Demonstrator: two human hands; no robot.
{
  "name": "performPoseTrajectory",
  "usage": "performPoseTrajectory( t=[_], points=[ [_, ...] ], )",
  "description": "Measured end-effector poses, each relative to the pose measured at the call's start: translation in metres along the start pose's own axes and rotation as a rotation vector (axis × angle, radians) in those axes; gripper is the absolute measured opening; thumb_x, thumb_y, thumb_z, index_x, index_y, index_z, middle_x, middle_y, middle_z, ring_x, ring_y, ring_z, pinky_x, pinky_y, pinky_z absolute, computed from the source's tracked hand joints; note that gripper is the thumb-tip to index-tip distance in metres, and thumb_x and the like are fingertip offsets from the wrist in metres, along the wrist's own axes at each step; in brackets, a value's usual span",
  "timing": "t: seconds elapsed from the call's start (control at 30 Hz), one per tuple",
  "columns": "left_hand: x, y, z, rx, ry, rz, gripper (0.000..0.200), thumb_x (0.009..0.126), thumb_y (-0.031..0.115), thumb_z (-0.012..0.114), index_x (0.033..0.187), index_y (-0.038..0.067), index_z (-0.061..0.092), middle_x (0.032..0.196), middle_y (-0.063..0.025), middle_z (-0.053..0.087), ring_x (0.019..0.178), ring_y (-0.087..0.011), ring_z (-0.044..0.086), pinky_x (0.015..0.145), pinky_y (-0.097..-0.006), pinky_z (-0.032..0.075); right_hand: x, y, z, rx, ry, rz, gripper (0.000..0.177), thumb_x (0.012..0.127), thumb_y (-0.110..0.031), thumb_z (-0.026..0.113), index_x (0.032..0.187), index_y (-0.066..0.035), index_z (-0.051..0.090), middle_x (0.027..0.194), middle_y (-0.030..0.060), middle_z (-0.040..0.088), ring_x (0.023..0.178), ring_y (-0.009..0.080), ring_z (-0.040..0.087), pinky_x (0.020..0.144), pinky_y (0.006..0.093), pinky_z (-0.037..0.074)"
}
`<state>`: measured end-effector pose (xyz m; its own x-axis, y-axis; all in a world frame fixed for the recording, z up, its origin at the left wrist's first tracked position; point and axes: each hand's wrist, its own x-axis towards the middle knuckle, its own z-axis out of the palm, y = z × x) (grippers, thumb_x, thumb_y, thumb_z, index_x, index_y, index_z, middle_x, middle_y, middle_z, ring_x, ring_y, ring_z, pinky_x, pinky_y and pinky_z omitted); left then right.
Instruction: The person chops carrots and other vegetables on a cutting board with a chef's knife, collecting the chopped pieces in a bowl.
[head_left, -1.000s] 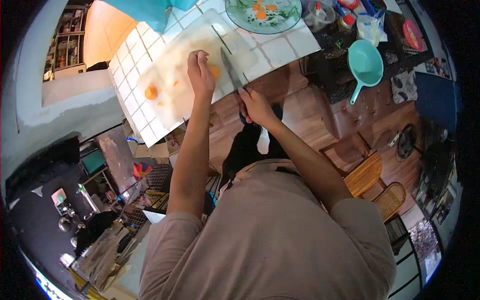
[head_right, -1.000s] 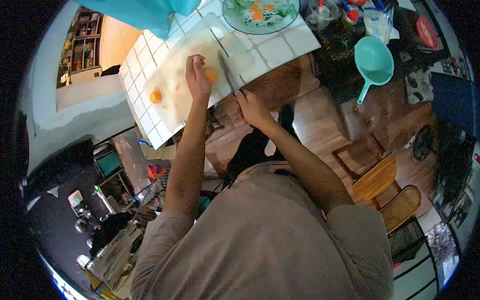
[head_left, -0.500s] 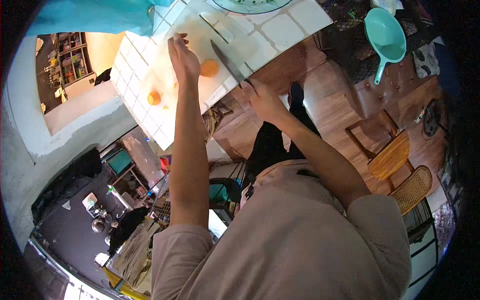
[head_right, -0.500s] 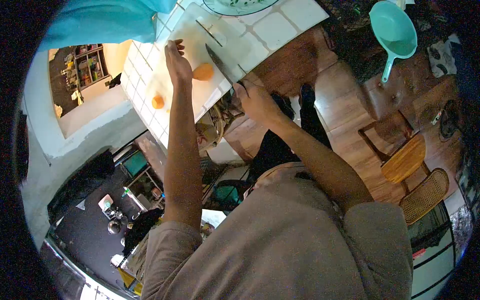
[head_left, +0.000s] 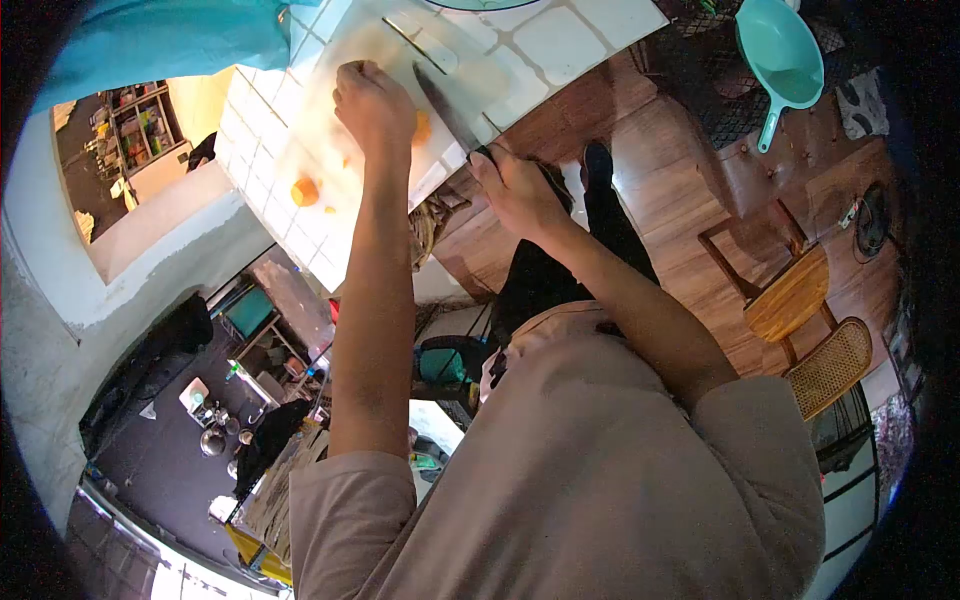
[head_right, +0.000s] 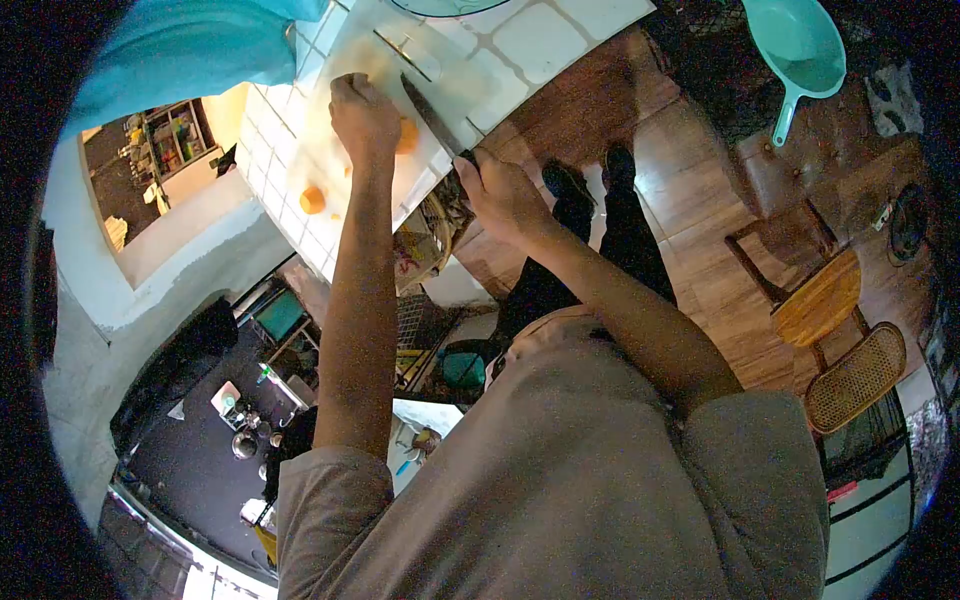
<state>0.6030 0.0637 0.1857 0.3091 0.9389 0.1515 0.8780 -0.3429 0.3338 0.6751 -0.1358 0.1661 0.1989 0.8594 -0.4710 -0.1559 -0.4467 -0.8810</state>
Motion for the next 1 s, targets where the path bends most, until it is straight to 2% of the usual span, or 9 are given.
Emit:
performPoseTrajectory(
  t=[0.13, 0.3, 0.4, 0.57, 0.63, 0.77, 0.83, 0.93, 1.0],
  points=[
    [0.004, -0.001, 0.001, -0.139, -0.03, -0.142, 0.022, 0.101, 0.016, 0.048, 0.109, -0.001, 0.06, 0.106, -0.0211, 0.067, 0.107, -0.0416, 0.06, 0.095, -0.0512, 0.045, -0.002, -0.007, -0.007, -0.083, 0.007, -0.027, 0.041, 0.109, -0.035, 0.046, 0.109, 0.004, 0.06, 0.082, 0.0292, 0.067, 0.084, 0.0473, 0.068, 0.077, 0.055, 0.051],
    [0.006, 0.0, -0.001, -0.052, -0.043, -0.112, 0.021, 0.099, 0.014, 0.05, 0.11, -0.001, 0.059, 0.106, -0.0213, 0.069, 0.105, -0.0415, 0.062, 0.093, -0.0521, 0.047, 0.001, -0.001, -0.001, -0.124, 0.067, -0.145, 0.039, 0.107, -0.032, 0.048, 0.109, 0.004, 0.061, 0.082, 0.0305, 0.066, 0.084, 0.0493, 0.068, 0.078, 0.0568, 0.052],
    [0.004, -0.001, 0.001, -0.042, -0.063, -0.109, 0.021, 0.097, 0.015, 0.053, 0.11, -0.001, 0.059, 0.105, -0.0222, 0.069, 0.104, -0.0417, 0.063, 0.093, -0.0519, 0.048, 0.003, 0.004, 0.0, -0.13, -0.003, -0.11, 0.04, 0.108, -0.033, 0.047, 0.109, 0.005, 0.061, 0.083, 0.0318, 0.066, 0.085, 0.0499, 0.067, 0.078, 0.0574, 0.052],
    [0.003, 0.002, -0.001, -0.038, -0.076, -0.141, 0.023, 0.095, 0.014, 0.056, 0.11, -0.002, 0.059, 0.105, -0.0232, 0.069, 0.103, -0.0421, 0.064, 0.093, -0.0514, 0.049, 0.0, 0.005, 0.007, -0.117, 0.056, -0.144, 0.043, 0.109, -0.036, 0.046, 0.106, 0.005, 0.059, 0.089, 0.031, 0.063, 0.087, 0.0523, 0.061, 0.078, 0.0548, 0.048],
    [0.004, -0.006, 0.004, 0.027, -0.011, -0.034, 0.025, 0.097, 0.018, 0.056, 0.114, -0.001, 0.059, 0.098, -0.0266, 0.072, 0.092, -0.0441, 0.07, 0.083, -0.05, 0.054, -0.001, 0.006, 0.007, -0.108, 0.078, -0.167, 0.043, 0.11, -0.036, 0.045, 0.106, 0.005, 0.059, 0.087, 0.0306, 0.063, 0.087, 0.0527, 0.061, 0.078, 0.0554, 0.047],
    [0.004, -0.006, 0.003, 0.049, -0.025, -0.039, 0.025, 0.098, 0.018, 0.056, 0.114, -0.001, 0.059, 0.099, -0.027, 0.072, 0.093, -0.0447, 0.07, 0.083, -0.0508, 0.054, -0.001, 0.005, 0.005, -0.114, 0.053, -0.129, 0.044, 0.11, -0.037, 0.044, 0.102, 0.004, 0.058, 0.081, 0.0265, 0.063, 0.078, 0.048, 0.063, 0.073, 0.0529, 0.049],
    [0.004, -0.001, 0.001, 0.011, -0.077, -0.107, 0.021, 0.094, 0.011, 0.056, 0.111, -0.001, 0.06, 0.102, -0.0215, 0.07, 0.102, -0.041, 0.066, 0.09, -0.0523, 0.05, -0.001, 0.005, 0.005, -0.101, 0.036, -0.114, 0.044, 0.111, -0.037, 0.044, 0.101, 0.003, 0.058, 0.079, 0.025, 0.062, 0.076, 0.0457, 0.064, 0.071, 0.0516, 0.049],
    [0.003, 0.001, 0.0, 0.029, -0.065, -0.101, 0.02, 0.094, 0.011, 0.055, 0.11, 0.0, 0.06, 0.102, -0.0219, 0.07, 0.101, -0.0414, 0.066, 0.09, -0.0527, 0.05, -0.001, 0.003, 0.004, -0.121, 0.047, -0.118, 0.044, 0.111, -0.038, 0.044, 0.1, 0.003, 0.058, 0.075, 0.0217, 0.062, 0.071, 0.0414, 0.064, 0.069, 0.0493, 0.049],
    [0.004, 0.001, 0.0, 0.022, -0.066, -0.1, 0.02, 0.094, 0.011, 0.055, 0.11, 0.0, 0.06, 0.102, -0.022, 0.07, 0.101, -0.0418, 0.066, 0.091, -0.0528, 0.05, -0.001, 0.0, 0.001, -0.102, -0.002, -0.075, 0.042, 0.109, -0.034, 0.046, 0.107, 0.005, 0.061, 0.086, 0.0329, 0.067, 0.087, 0.0513, 0.067, 0.08, 0.0577, 0.052]
  ],
)
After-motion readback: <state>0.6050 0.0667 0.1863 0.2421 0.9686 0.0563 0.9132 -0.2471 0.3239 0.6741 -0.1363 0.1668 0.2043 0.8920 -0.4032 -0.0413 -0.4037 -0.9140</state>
